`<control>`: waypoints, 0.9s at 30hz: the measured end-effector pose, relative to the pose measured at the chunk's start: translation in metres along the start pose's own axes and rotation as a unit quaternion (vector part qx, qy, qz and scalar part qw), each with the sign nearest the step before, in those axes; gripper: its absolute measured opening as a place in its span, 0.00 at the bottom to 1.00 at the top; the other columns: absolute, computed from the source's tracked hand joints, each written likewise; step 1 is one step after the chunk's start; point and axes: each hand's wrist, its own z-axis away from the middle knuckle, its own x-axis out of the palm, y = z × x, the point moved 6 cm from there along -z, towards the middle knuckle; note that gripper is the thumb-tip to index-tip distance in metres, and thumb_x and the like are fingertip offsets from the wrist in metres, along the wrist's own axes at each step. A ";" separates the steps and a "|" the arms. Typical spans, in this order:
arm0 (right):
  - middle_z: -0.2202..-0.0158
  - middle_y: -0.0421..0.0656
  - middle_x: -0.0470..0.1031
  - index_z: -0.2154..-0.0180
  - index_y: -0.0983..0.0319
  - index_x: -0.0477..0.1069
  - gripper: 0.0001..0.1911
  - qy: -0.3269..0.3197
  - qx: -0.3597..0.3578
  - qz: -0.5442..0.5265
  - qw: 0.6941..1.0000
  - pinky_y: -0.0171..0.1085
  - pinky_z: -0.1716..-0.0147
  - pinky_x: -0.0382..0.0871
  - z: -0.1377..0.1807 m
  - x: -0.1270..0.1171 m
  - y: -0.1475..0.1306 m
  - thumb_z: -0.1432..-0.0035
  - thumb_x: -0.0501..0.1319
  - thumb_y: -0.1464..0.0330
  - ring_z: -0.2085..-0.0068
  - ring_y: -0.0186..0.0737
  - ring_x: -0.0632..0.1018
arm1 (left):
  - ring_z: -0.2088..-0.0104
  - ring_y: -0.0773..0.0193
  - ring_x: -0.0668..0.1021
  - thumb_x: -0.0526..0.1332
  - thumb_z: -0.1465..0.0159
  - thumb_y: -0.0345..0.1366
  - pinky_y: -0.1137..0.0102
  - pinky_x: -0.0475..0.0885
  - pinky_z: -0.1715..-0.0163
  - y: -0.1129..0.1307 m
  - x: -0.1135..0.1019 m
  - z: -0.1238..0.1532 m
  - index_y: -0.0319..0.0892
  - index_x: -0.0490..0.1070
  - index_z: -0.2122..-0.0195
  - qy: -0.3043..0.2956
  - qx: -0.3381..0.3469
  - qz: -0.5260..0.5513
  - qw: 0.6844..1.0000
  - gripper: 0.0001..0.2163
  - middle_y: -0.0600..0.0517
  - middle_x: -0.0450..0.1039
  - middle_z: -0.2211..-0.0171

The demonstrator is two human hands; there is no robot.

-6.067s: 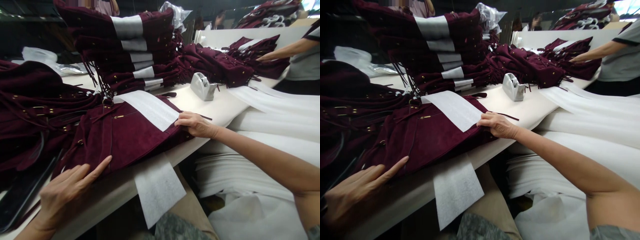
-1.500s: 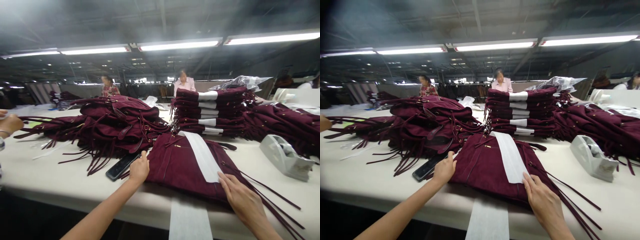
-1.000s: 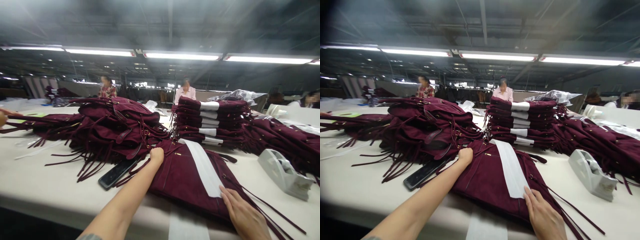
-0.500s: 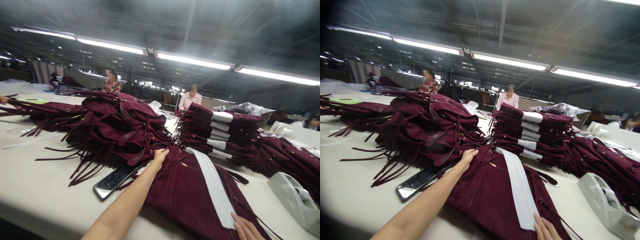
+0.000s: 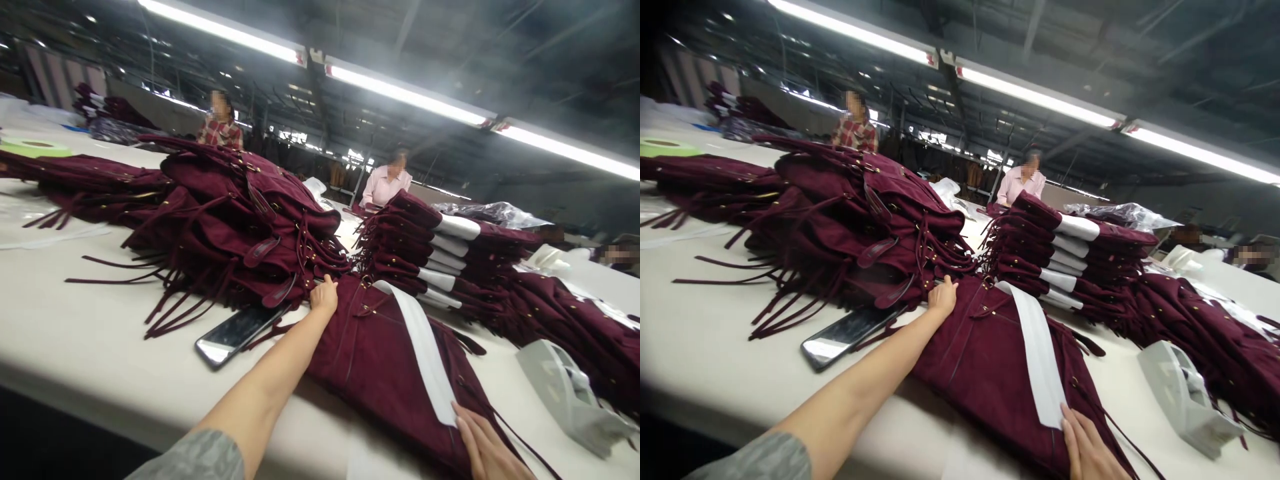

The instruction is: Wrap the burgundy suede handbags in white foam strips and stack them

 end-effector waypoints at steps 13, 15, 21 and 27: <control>0.47 0.37 0.75 0.46 0.53 0.71 0.26 -0.017 0.141 0.030 0.989 0.33 0.73 0.74 0.004 -0.009 -0.011 0.30 0.40 0.57 0.65 0.34 0.81 | 0.48 0.59 0.74 0.55 0.35 0.28 0.63 0.68 0.44 0.000 -0.111 0.090 0.41 0.72 0.52 -0.009 0.260 -0.044 0.965 0.12 0.46 0.72 0.51; 0.48 0.38 0.75 0.46 0.53 0.71 0.26 -0.005 0.129 0.021 0.991 0.33 0.73 0.73 0.005 -0.009 -0.011 0.31 0.40 0.57 0.66 0.34 0.81 | 0.49 0.61 0.75 0.54 0.33 0.31 0.65 0.68 0.44 0.003 -0.137 0.116 0.42 0.74 0.54 -0.039 0.328 -0.024 0.943 0.11 0.48 0.73 0.52; 0.49 0.40 0.76 0.43 0.54 0.69 0.25 0.007 0.095 0.018 0.995 0.35 0.72 0.74 0.006 -0.010 -0.014 0.31 0.41 0.60 0.64 0.36 0.81 | 0.35 0.53 0.61 0.64 0.37 0.38 0.53 0.54 0.34 0.000 -0.158 0.174 0.49 0.70 0.43 -0.186 0.492 -0.079 0.847 0.20 0.48 0.67 0.40; 0.47 0.38 0.75 0.43 0.53 0.69 0.24 -0.024 0.124 0.051 0.991 0.35 0.75 0.73 0.003 -0.014 -0.017 0.31 0.42 0.60 0.66 0.35 0.80 | 0.37 0.58 0.66 0.53 0.32 0.29 0.55 0.58 0.35 -0.020 -0.132 0.170 0.50 0.69 0.43 -0.158 0.500 -0.066 0.849 0.18 0.50 0.70 0.43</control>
